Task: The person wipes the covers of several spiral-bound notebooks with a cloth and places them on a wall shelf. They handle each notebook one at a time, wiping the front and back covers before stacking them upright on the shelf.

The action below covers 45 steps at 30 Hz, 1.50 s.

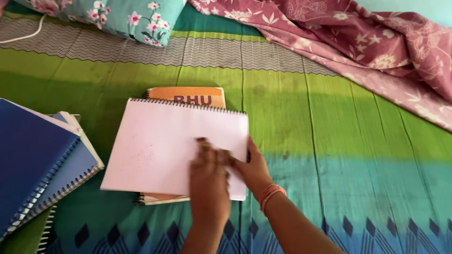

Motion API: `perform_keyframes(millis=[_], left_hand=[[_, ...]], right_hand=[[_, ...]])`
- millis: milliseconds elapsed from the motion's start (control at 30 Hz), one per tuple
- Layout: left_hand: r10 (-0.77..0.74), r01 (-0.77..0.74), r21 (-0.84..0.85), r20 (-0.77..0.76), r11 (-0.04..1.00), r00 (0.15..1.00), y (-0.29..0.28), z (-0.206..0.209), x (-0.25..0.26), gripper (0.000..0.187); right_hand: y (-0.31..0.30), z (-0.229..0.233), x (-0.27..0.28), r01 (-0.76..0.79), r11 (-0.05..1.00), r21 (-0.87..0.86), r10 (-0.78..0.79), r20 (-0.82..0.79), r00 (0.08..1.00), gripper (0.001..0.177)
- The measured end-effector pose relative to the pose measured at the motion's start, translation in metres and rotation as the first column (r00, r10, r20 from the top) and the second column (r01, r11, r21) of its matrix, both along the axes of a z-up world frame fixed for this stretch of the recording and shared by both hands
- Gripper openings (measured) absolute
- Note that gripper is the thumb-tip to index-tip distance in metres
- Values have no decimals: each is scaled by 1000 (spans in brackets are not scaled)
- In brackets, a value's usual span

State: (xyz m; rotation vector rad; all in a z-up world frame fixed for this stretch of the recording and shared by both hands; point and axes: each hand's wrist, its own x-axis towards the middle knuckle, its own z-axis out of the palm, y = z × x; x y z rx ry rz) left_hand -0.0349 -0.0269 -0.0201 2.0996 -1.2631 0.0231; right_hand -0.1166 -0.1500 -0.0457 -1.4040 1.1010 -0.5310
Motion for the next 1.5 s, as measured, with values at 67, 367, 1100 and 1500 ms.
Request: perform_keyframes(millis=[67, 367, 1100, 1500], left_hand=[[-92, 91, 17, 63, 996, 994, 2, 1, 10, 57], [111, -138, 185, 150, 973, 983, 16, 19, 98, 57], [97, -152, 404, 154, 902, 983, -57, 15, 152, 70], [80, -172, 295, 299, 940, 951, -24, 13, 185, 65]], right_hand=[[-3, -5, 4, 1, 1000, -16, -2, -12, 1000, 94], [-3, 18, 16, -121, 972, -203, 60, -284, 957, 128], [-29, 75, 41, -521, 847, 110, 363, -835, 413, 119], [-28, 75, 38, -450, 879, 155, 399, -756, 519, 117]])
